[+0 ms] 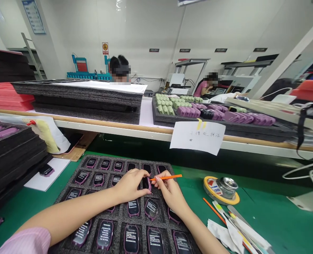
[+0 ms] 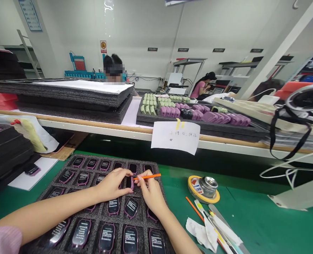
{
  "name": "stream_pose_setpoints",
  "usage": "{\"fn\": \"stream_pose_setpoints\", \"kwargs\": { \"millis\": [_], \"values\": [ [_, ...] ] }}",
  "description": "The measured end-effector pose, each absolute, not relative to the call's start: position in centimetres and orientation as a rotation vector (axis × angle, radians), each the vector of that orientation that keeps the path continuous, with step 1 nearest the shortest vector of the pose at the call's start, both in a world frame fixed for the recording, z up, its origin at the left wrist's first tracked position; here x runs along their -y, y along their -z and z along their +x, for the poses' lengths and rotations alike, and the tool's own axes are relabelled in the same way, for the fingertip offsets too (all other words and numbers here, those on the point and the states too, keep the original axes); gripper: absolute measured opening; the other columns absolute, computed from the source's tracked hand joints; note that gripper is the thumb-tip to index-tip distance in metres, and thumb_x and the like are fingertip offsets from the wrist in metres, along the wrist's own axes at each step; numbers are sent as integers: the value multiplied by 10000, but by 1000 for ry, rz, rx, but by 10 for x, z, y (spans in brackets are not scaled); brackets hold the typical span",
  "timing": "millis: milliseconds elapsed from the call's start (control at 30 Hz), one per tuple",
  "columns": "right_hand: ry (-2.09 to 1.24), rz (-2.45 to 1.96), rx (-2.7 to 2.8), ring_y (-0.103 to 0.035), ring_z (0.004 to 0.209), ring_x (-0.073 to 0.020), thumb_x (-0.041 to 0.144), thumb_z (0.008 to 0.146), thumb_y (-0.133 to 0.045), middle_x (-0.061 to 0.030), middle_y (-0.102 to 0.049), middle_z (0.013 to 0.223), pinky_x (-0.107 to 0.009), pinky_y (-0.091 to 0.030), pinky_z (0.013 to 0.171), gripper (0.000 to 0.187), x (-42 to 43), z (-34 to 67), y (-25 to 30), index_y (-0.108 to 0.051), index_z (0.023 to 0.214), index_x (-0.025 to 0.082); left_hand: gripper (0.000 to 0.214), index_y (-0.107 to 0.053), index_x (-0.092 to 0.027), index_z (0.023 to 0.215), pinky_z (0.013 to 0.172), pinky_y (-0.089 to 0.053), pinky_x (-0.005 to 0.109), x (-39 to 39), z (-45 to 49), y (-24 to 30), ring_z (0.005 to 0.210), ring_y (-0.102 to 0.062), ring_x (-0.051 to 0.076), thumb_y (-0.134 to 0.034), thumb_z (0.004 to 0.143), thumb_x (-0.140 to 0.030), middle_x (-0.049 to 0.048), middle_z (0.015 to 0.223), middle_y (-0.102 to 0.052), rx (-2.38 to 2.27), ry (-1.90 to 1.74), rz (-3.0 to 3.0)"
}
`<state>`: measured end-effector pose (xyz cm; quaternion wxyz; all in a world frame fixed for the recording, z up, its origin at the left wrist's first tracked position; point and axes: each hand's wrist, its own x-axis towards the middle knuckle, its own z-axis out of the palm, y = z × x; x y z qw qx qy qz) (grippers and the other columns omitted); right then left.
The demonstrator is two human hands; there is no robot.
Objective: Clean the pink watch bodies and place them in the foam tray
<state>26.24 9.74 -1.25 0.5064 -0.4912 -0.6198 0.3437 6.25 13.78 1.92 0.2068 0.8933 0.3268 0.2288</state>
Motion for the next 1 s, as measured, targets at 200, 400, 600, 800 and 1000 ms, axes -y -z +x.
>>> {"fn": "stream_pose_setpoints", "kwargs": {
  "millis": [200, 400, 600, 800, 1000],
  "values": [
    [-794, -1185, 1396, -664, 753, -136, 391, 990, -603, -11, -688, 890, -325, -575, 723, 244, -98, 270, 12, -661, 961, 156, 346, -617, -191, 997, 938, -506, 487, -142, 77, -36, 1041, -624, 308, -793, 766, -379, 86, 1041, -678, -944, -572, 2573],
    [-704, -1206, 1090, -665, 748, -137, 416, 1001, -579, -25, -686, 949, -314, -578, 688, 283, -95, 307, 15, -640, 1086, 153, 391, -668, -248, 1168, 1078, -439, 512, -139, 121, -32, 1283, -533, 326, -733, 837, -445, 114, 1324, -602, -754, -548, 2710],
    [-742, -1223, 1001, -674, 757, -140, 404, 995, -593, -34, -689, 980, -308, -588, 670, 281, -86, 313, 27, -637, 1110, 152, 345, -721, -240, 1118, 1185, -291, 610, -145, 132, -12, 1442, -388, 372, -648, 905, -501, 140, 1420, -557, -634, -555, 2789],
    [-729, -1255, 1031, -661, 725, -129, 397, 995, -596, -22, -686, 940, -292, -575, 650, 261, -86, 306, 29, -644, 1063, 150, 331, -716, -227, 1136, 1199, -272, 604, -147, 122, -14, 1446, -388, 382, -639, 921, -467, 153, 1382, -572, -607, -553, 2790],
    [-690, -1276, 1094, -639, 671, -112, 413, 1003, -577, -8, -679, 887, -275, -558, 626, 271, -82, 306, 28, -646, 1019, 151, 379, -677, -254, 1145, 1144, -402, 477, -146, 118, -20, 1264, -580, 277, -742, 844, -475, 72, 1172, -700, -594, -614, 2695]
  ]
}}
